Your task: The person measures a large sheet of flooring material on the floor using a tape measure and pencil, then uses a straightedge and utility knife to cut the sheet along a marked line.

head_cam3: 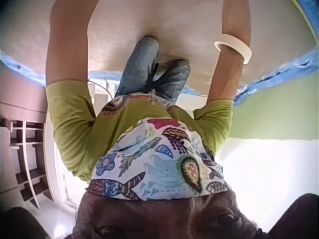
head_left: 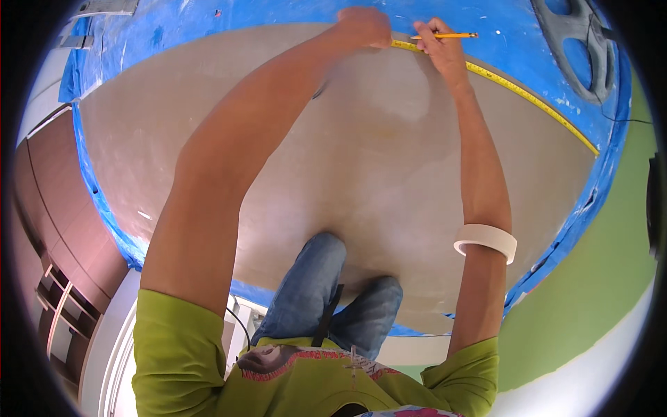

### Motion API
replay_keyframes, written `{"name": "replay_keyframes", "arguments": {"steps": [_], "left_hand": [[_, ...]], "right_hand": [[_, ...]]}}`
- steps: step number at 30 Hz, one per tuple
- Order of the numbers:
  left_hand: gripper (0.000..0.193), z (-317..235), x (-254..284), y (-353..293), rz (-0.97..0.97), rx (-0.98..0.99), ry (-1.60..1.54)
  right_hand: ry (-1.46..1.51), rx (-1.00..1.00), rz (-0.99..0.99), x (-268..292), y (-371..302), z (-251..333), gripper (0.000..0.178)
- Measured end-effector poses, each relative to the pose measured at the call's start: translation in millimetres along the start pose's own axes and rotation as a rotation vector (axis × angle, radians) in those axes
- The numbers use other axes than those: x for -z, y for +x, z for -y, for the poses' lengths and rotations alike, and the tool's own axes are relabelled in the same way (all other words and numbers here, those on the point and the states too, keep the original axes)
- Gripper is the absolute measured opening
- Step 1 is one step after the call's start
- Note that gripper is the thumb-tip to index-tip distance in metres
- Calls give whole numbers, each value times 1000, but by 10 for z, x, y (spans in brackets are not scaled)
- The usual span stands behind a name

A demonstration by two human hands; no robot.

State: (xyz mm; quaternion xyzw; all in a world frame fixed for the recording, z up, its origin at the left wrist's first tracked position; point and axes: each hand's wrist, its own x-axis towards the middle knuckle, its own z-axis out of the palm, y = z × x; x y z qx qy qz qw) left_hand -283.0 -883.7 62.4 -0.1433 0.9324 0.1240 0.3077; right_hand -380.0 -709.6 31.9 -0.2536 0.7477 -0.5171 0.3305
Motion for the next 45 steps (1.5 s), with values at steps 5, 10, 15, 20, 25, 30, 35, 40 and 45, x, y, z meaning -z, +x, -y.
{"name": "replay_keyframes", "arguments": {"steps": [5, 10, 15, 20, 25, 30, 35, 40, 45], "left_hand": [[24, -107, 106, -2, 119, 89, -7], [26, -91, 53, 26, 74, 79, -14], [27, -90, 67, 65, 134, 82, 2], [26, -131, 118, 47, 139, 108, -36], [26, -121, 98, 38, 133, 142, -7], [41, -165, 125, -10, 159, 160, -53], [29, -100, 110, -2, 145, 137, -10], [25, -167, 50, 77, 87, 102, 11], [25, 123, -189, 143, -61, 30, 102]], "right_hand": [[-102, 12, 10, -27, -81, 24, 40], [-93, 3, 6, -59, -82, 34, 39], [-121, 11, 6, -59, -87, 39, 38], [-90, 17, -10, -72, -87, -8, 38], [-97, 20, -24, -111, -97, 50, 37], [-101, 44, -29, -85, -99, -34, 35], [-71, 20, -75, -198, -103, 61, 34], [-189, 115, -53, -22, -111, 41, 34], [-43, 236, -451, -15, -670, 96, 35]]}}
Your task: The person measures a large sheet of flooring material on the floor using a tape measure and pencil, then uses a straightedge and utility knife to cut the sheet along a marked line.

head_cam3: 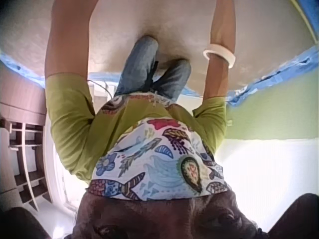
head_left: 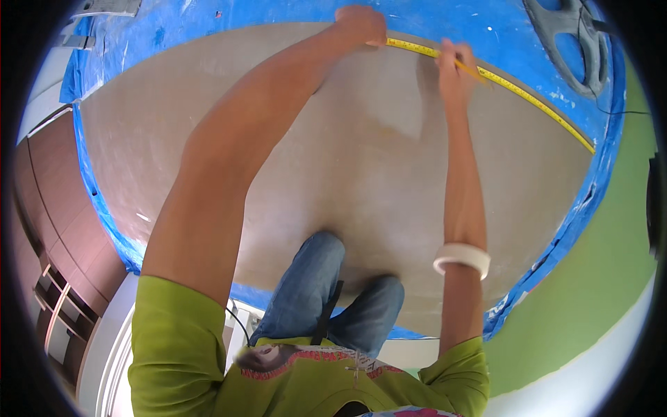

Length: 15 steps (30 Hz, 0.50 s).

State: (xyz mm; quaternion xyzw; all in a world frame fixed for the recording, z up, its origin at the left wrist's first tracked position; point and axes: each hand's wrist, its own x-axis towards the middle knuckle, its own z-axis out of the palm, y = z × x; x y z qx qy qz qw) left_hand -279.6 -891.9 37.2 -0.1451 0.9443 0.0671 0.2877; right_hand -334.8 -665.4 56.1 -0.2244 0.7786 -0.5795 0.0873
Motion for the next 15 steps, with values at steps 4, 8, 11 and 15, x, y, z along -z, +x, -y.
{"name": "replay_keyframes", "arguments": {"steps": [4, 8, 11, 15], "left_hand": [[23, -219, 73, 15, -4, -58, -19], [22, -91, -91, 136, -74, -142, 60], [34, 397, -224, 34, -66, -118, 122], [45, -340, 51, -636, -91, -100, -213]], "right_hand": [[-100, -325, -89, 938, -1384, 47, 35], [85, -482, 26, 1227, -2792, 605, 39], [572, -740, 22, 1149, -3290, 1333, 35], [830, -565, -62, 1801, -3192, 1901, 35]]}}
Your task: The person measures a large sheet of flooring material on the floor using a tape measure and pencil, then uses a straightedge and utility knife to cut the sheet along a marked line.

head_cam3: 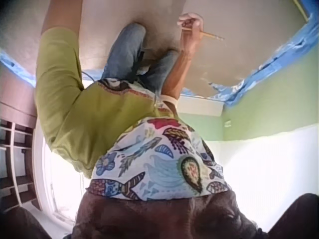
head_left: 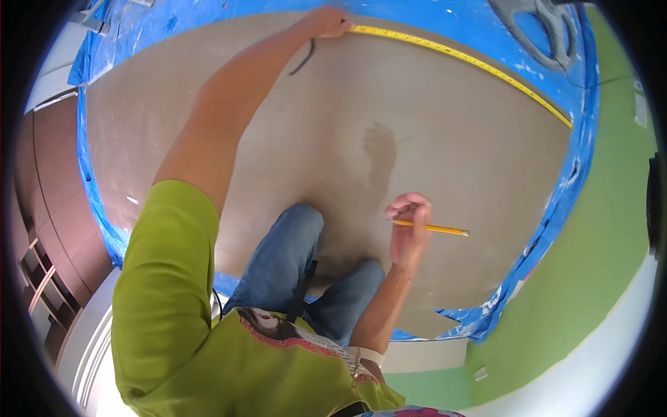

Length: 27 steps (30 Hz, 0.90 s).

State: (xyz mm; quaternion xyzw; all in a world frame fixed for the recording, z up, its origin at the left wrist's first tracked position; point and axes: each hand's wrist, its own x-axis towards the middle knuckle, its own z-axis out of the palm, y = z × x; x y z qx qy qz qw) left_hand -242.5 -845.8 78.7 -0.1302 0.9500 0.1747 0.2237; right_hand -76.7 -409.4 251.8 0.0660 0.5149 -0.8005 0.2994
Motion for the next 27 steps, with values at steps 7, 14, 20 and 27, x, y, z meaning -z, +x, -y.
{"name": "replay_keyframes", "arguments": {"steps": [7, 14, 20, 27], "left_hand": [[55, -518, -630, -1570, -84, 27, -141], [41, -1649, -1473, -3043, 177, -40, -366], [48, -2647, -1588, -4409, 177, -59, -754], [59, -2343, -1519, -5284, -199, 219, -784]], "right_hand": [[388, 459, 1003, -378, -623, 1845, 18], [152, 468, 1568, -353, -2098, 2788, 23], [101, 590, 1751, -251, -3161, 2979, 25], [-90, 466, 1797, -122, -4258, 2934, 29]]}}
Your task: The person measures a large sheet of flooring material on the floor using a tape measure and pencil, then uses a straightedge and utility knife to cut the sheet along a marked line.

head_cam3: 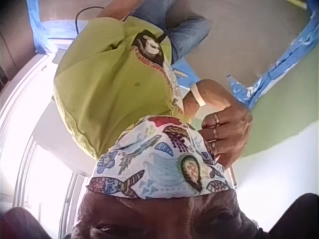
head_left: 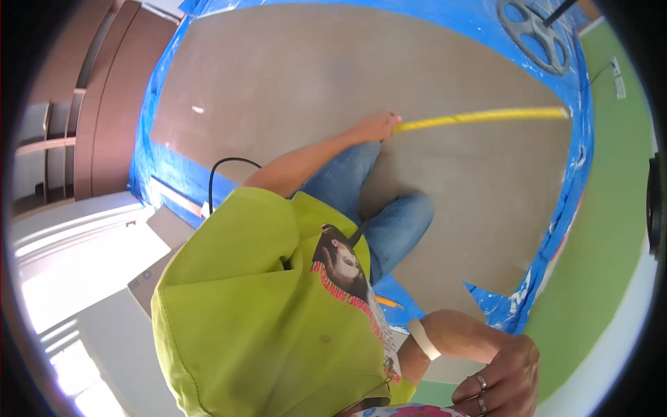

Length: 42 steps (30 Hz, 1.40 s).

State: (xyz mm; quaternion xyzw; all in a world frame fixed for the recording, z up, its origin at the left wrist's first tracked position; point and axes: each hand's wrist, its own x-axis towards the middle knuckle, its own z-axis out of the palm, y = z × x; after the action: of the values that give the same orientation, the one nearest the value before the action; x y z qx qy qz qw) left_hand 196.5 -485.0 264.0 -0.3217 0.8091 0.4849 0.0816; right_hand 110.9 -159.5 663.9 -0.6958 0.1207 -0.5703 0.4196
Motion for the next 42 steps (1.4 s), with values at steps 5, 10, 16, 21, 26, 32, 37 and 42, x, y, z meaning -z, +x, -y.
{"name": "replay_keyframes", "arguments": {"steps": [5, 10, 16, 21, 26, 32, 37, 42], "left_hand": [[52, 1372, 531, 228, -339, -46, 66], [49, 3694, 1692, -710, -451, 138, 482], [36, 3966, 1205, -1734, -487, 640, 228], [51, 4430, 993, -2302, -317, 643, 306], [52, 3618, 1007, -1805, -384, 297, 409], [68, 531, 1106, -1887, 110, -873, 248], [92, -1225, 288, -2596, 378, -1649, 145], [93, -1491, -345, -2934, 513, -1898, 22]], "right_hand": [[77, 118, 162, -310, 852, -325, 32], [198, 178, 430, -585, 1650, -863, 34], [406, 59, -2, -363, 1675, -1674, 15], [195, -505, -926, 745, 767, -3314, 27], [89, -849, -1538, 900, -717, -3708, 24], [-305, -1073, -1761, 636, -1680, -3574, 24], [-353, -1043, -1536, 566, -1837, -3347, 26], [-526, -1100, -1426, 361, -1936, -3222, 29]]}}
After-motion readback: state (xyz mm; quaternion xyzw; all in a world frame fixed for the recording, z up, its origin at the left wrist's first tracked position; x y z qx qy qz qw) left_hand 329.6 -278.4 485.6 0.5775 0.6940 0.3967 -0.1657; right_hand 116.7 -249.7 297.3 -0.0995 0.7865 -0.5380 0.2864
